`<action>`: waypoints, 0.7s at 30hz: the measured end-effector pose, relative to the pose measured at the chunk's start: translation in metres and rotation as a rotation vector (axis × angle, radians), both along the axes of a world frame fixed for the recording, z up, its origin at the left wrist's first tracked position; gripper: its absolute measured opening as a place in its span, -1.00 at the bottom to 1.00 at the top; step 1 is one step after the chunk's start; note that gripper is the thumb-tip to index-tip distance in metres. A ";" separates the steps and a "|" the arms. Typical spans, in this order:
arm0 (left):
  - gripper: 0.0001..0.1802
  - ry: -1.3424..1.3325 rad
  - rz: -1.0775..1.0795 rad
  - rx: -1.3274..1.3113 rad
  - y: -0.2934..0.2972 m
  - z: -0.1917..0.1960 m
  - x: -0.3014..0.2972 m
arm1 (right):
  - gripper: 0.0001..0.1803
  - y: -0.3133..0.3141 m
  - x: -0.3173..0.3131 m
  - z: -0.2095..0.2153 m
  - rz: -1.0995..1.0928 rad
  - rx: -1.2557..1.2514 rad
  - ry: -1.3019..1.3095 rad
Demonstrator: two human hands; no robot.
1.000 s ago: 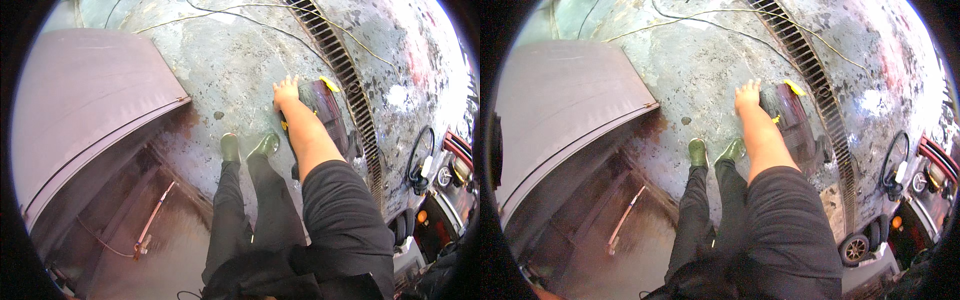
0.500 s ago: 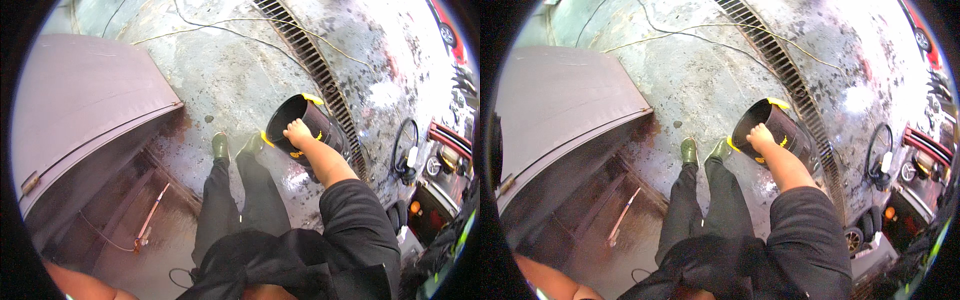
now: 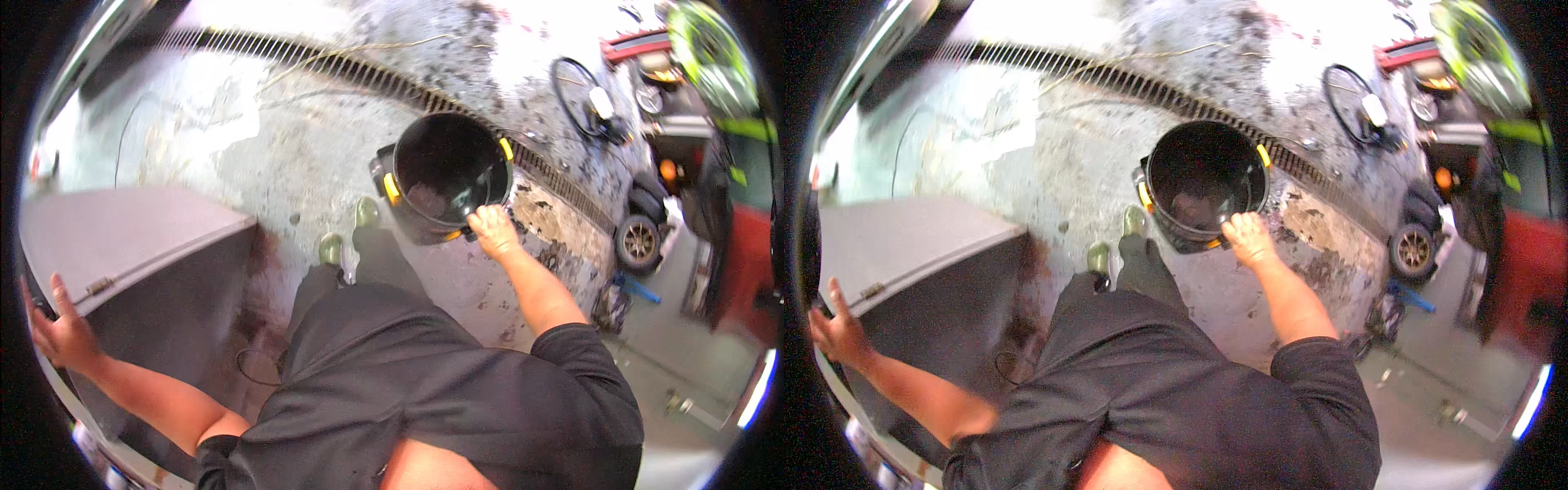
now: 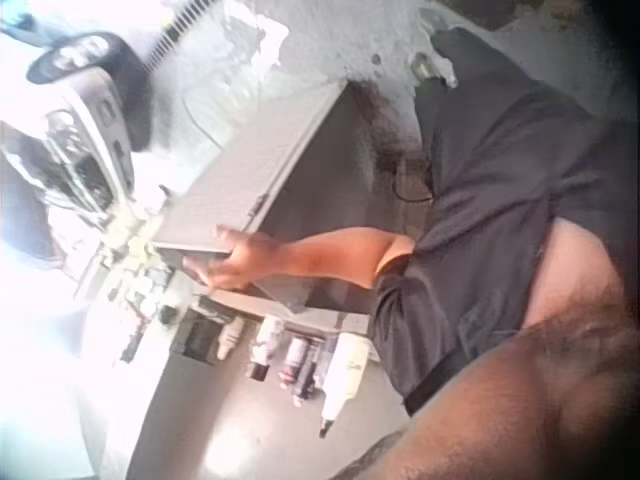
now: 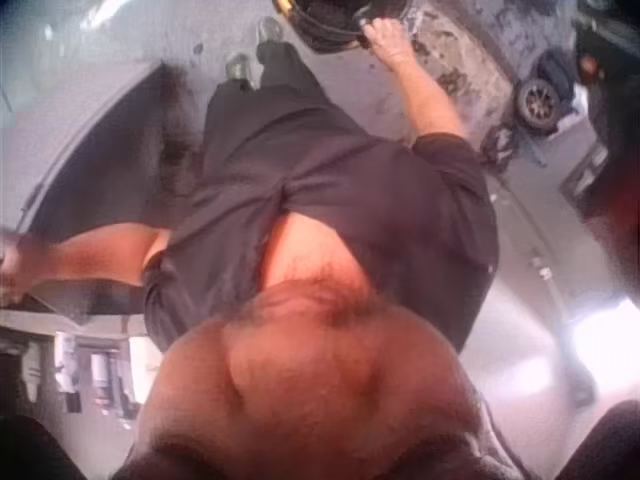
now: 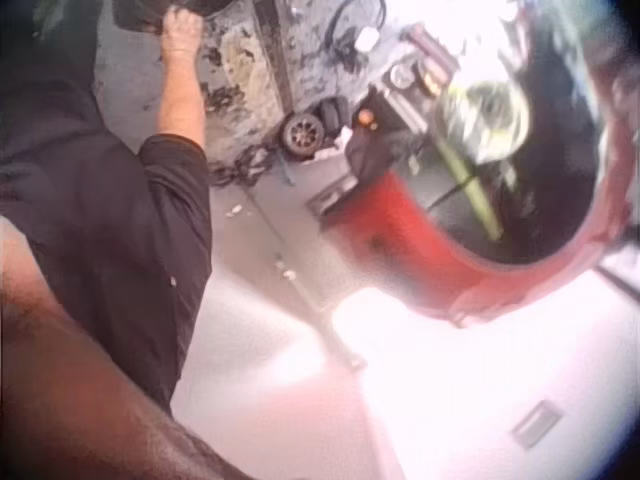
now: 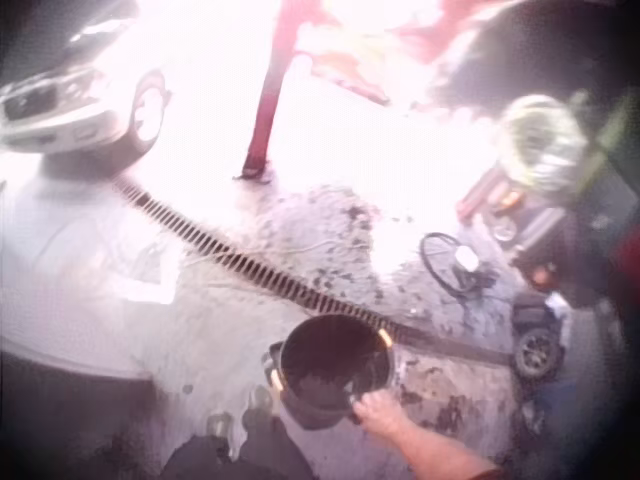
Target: The person washes their hands at a tap, then assembles a wet/dry vacuum cleaner by attaching the dust container, motor unit, and power cord. They then connect the vacuum hose and wrap it around the unit's hooks.
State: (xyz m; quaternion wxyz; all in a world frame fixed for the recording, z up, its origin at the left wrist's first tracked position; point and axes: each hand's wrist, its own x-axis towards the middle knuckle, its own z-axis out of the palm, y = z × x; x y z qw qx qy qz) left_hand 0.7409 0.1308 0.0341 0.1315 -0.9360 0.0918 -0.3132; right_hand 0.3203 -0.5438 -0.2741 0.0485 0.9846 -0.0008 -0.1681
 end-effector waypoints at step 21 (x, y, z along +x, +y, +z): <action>-0.43 1.126 -1.409 0.112 -0.373 -0.117 -0.205 | -0.55 0.284 -0.457 0.071 -1.683 -0.056 -0.142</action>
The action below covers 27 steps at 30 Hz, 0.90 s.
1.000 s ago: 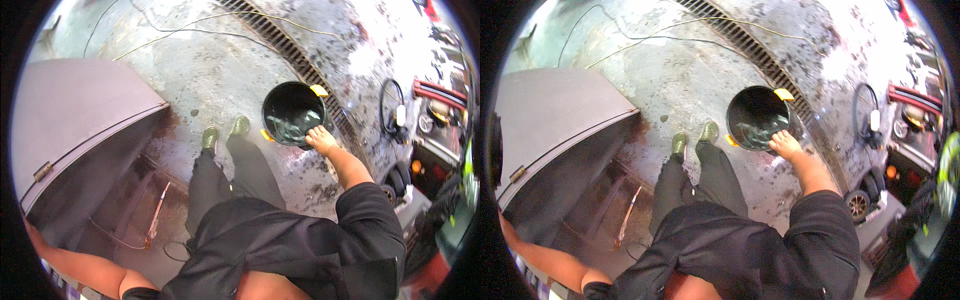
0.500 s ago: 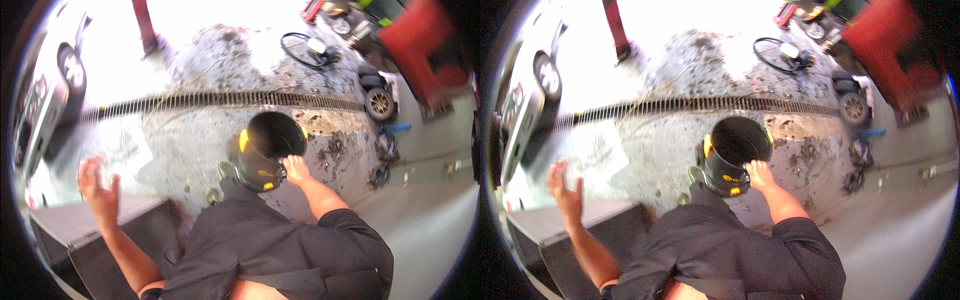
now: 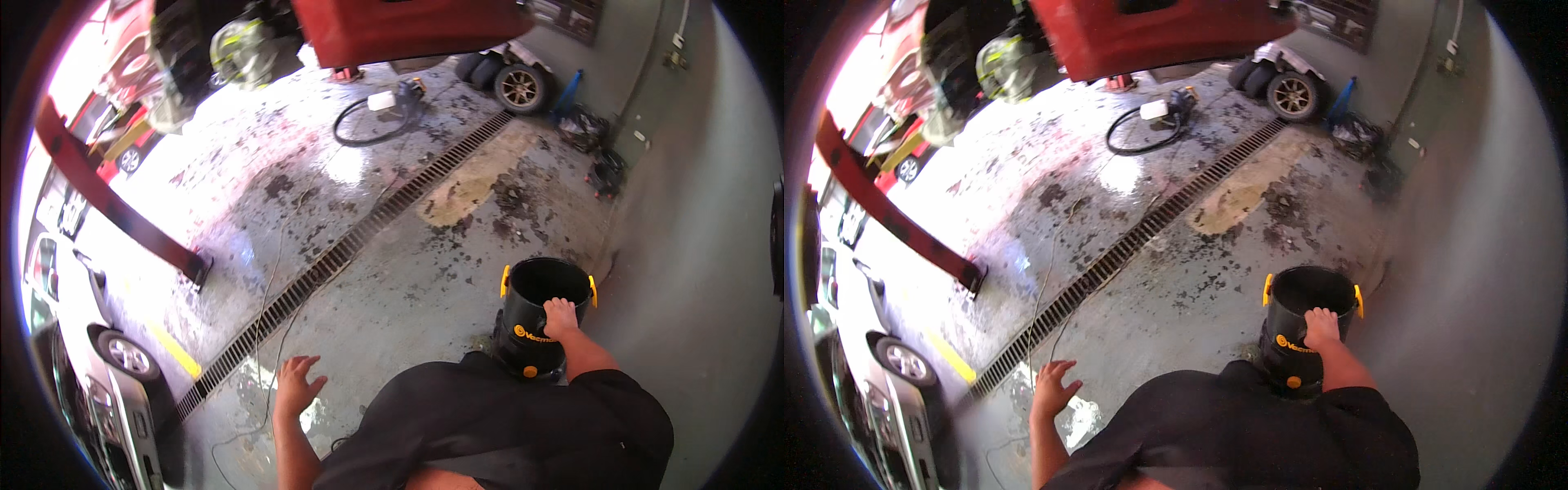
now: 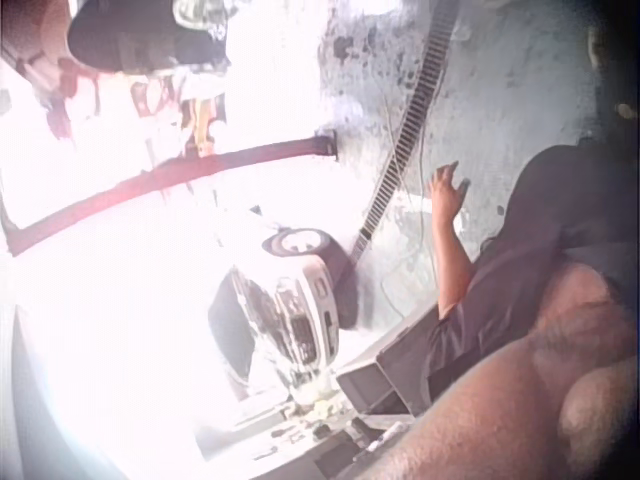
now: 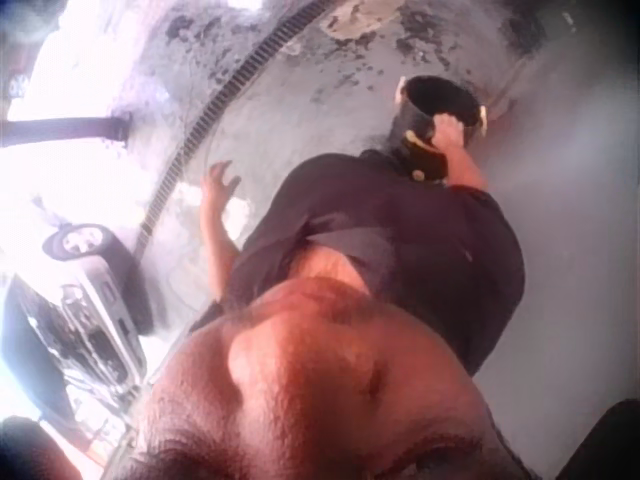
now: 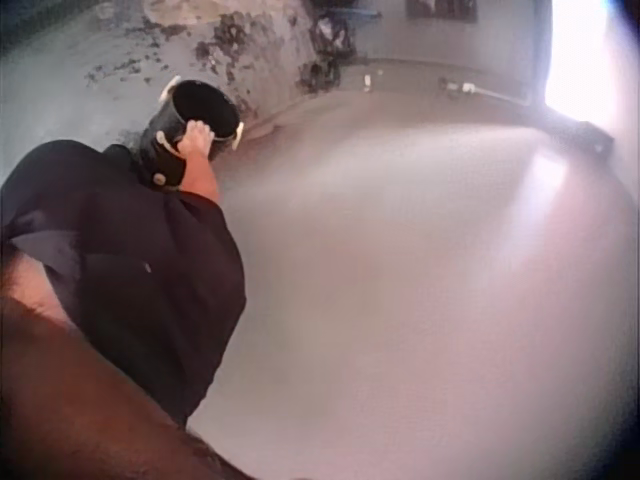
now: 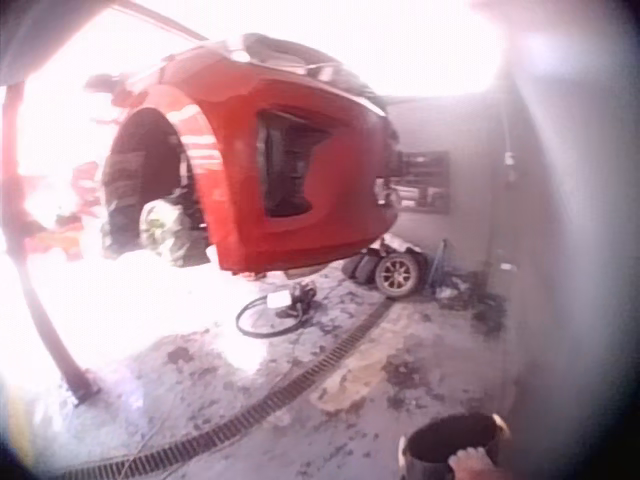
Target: The person washes their hands at a tap, then assembles a wet/dry vacuum cleaner by attaching the dust container, motor unit, and power cord. They then connect the vacuum hose and wrap it around the unit's hooks.
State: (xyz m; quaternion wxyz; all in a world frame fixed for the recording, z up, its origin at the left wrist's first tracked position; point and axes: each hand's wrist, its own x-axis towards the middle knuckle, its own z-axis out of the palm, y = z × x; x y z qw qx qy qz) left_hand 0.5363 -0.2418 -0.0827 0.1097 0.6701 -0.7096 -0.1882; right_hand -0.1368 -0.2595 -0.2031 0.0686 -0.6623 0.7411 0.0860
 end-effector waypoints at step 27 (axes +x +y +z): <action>-0.60 -0.323 -0.177 0.763 -0.398 -0.320 -0.190 | -0.49 -0.103 -0.334 -0.037 -0.301 0.390 -0.113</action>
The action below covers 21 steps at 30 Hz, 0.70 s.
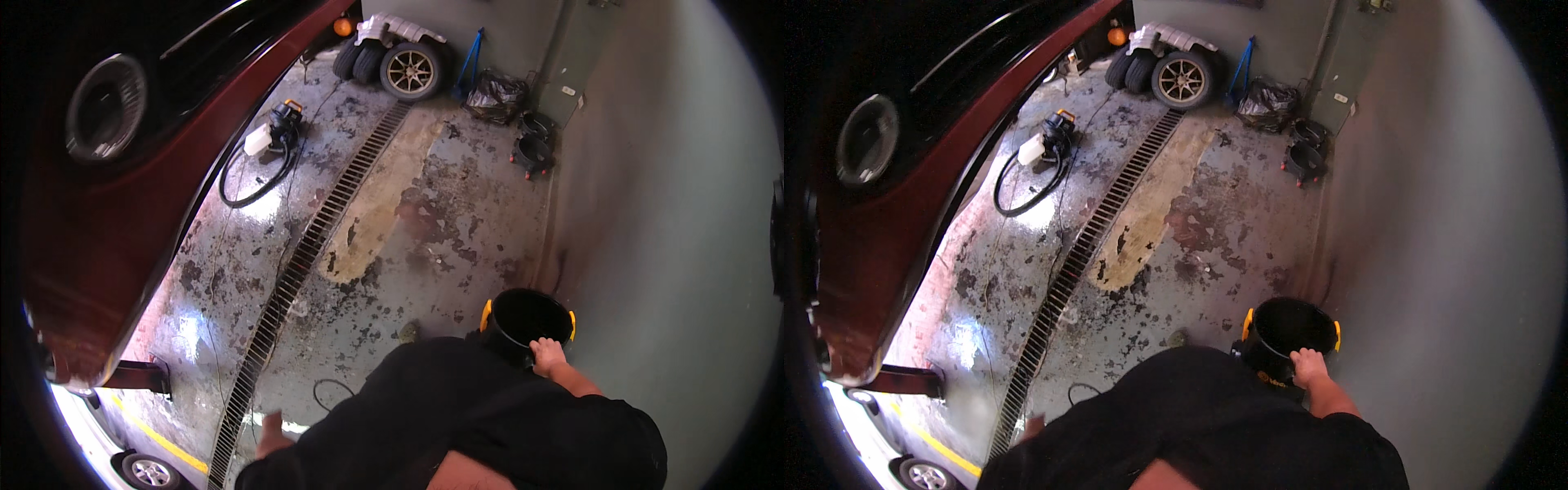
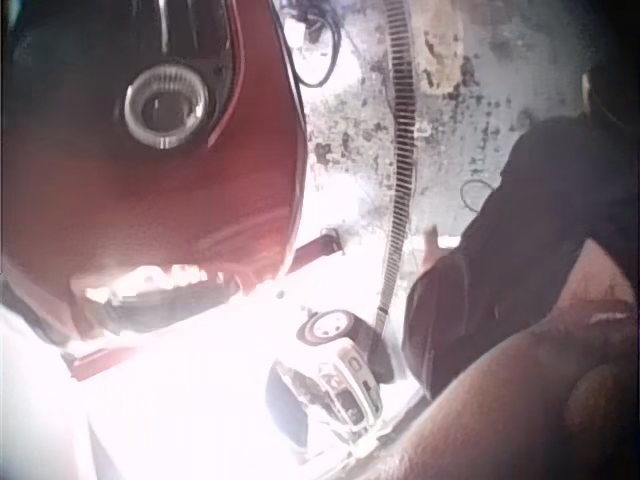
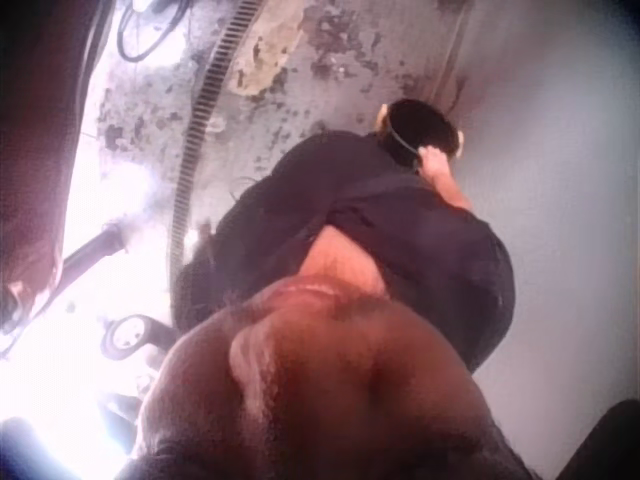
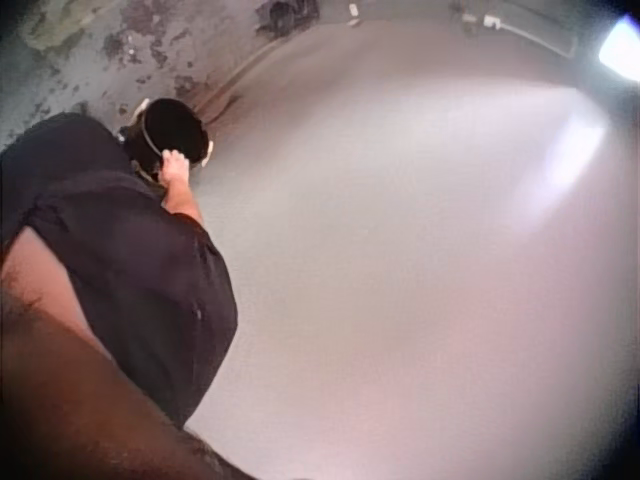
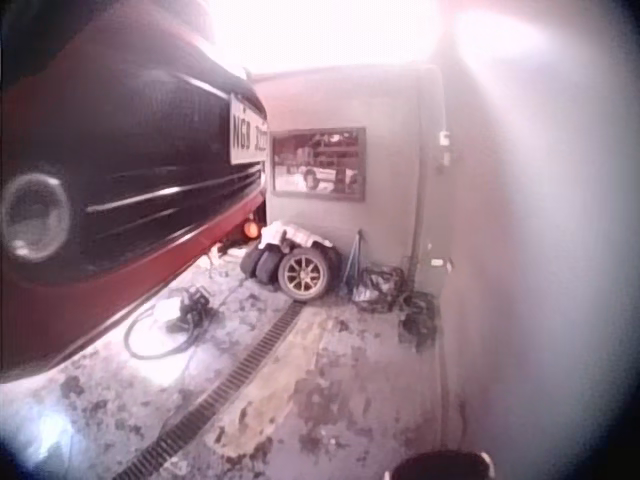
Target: The person washes their hands at a tap, then assembles a wet/dry vacuum cleaner by attaching the dust container, motor unit, and power cord. They then connect the vacuum hose and wrap it around the unit's hooks.
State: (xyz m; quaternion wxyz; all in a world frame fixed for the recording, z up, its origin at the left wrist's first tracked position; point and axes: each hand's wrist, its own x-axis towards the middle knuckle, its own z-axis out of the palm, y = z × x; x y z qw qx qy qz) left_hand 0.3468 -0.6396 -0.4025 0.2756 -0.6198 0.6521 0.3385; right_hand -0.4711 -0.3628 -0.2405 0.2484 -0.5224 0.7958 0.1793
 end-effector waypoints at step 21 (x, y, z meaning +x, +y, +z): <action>-0.28 0.252 -0.322 -0.139 -0.569 0.104 -0.603 | -0.41 -0.404 -0.325 -0.015 -0.140 -0.050 0.067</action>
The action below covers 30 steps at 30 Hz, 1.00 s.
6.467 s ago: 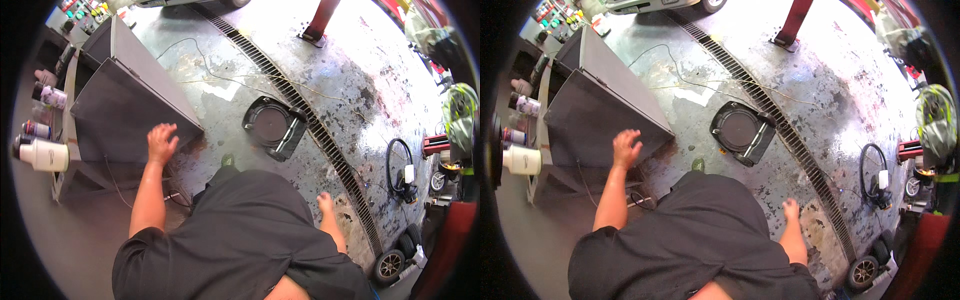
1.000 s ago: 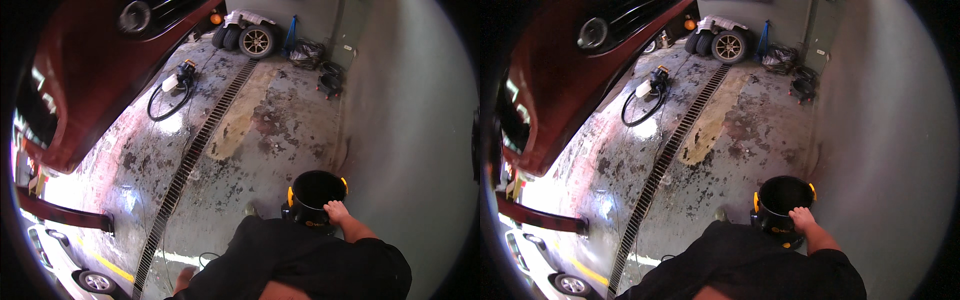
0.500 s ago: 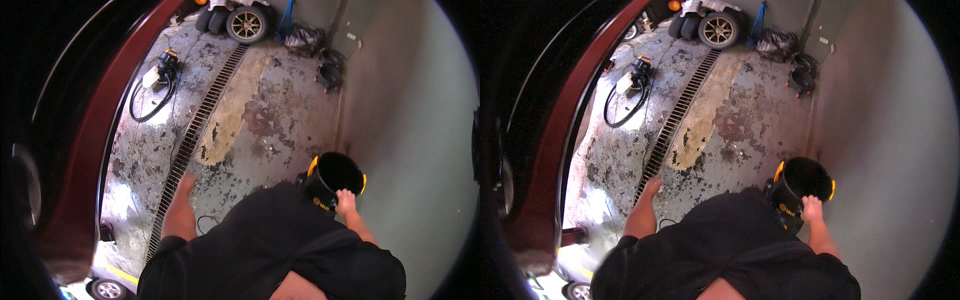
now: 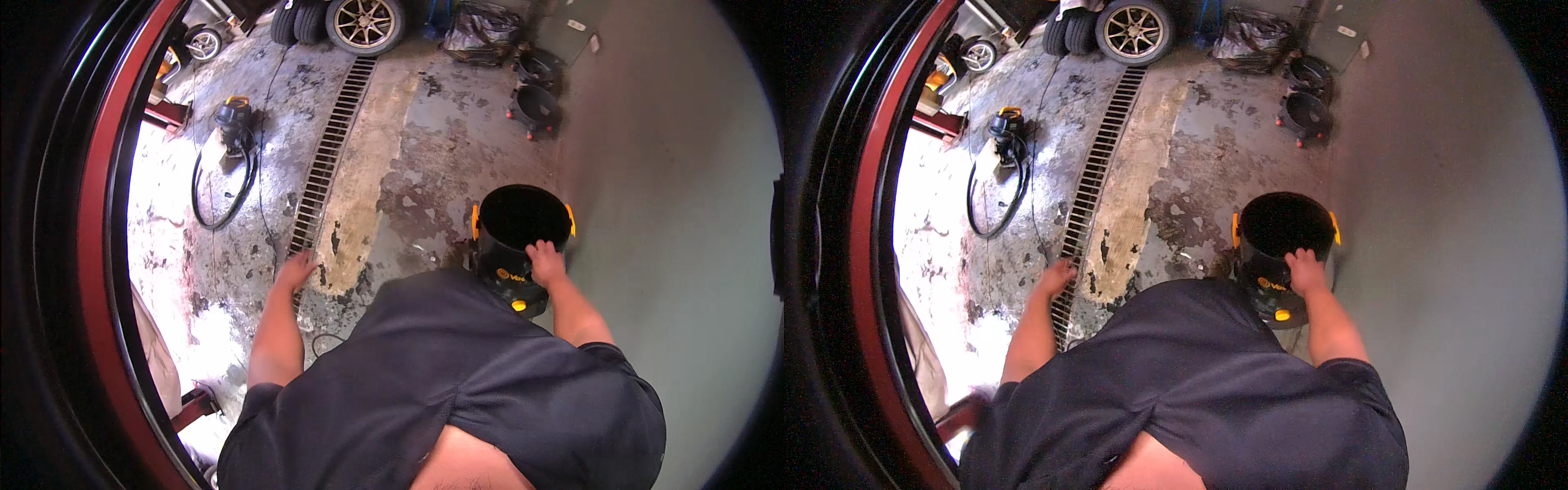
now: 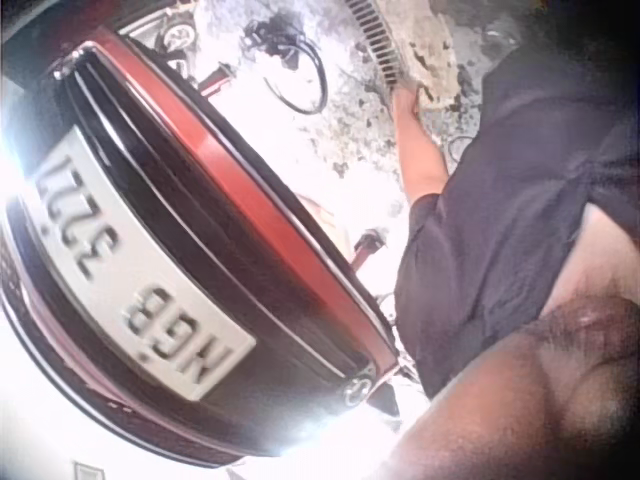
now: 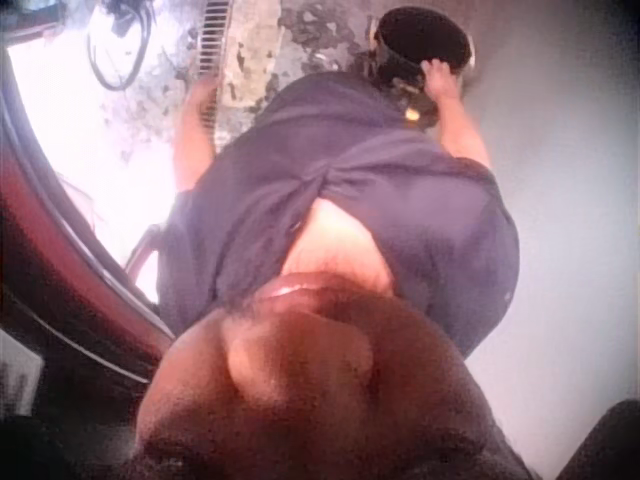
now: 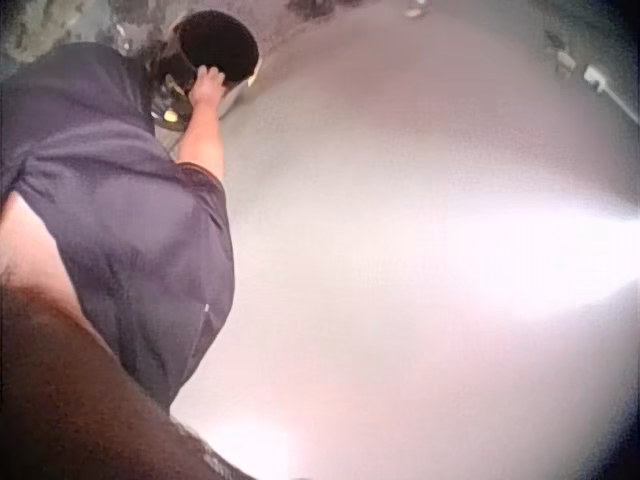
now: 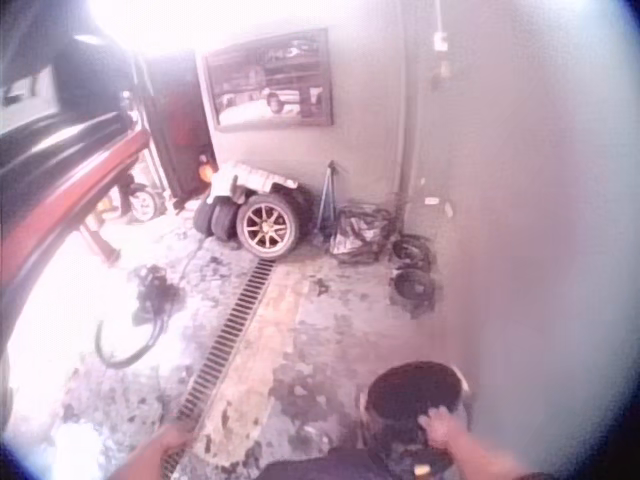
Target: The person washes their hands at a tap, then assembles a wet/dry vacuum cleaner by attaching the dust container, motor unit, and power cord. They then connect the vacuum hose and wrap it around the unit's hooks.
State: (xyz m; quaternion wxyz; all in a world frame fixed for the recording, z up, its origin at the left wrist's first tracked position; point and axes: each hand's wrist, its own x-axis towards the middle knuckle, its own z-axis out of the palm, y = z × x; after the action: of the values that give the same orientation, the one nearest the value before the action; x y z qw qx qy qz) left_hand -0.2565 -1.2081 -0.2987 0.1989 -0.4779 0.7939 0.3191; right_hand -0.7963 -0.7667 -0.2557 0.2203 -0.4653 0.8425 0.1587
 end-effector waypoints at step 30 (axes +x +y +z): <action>-0.36 0.046 0.864 -0.207 -0.495 0.055 -0.208 | -0.52 -0.912 -0.343 0.035 0.854 -0.304 -0.171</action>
State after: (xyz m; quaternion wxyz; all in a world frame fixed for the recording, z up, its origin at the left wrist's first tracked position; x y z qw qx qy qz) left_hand -0.4647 -1.7036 -0.2437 -0.0193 -0.7760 0.5532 0.3023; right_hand -1.1388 -1.6783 -0.2207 0.1330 -0.8091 0.5679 0.0711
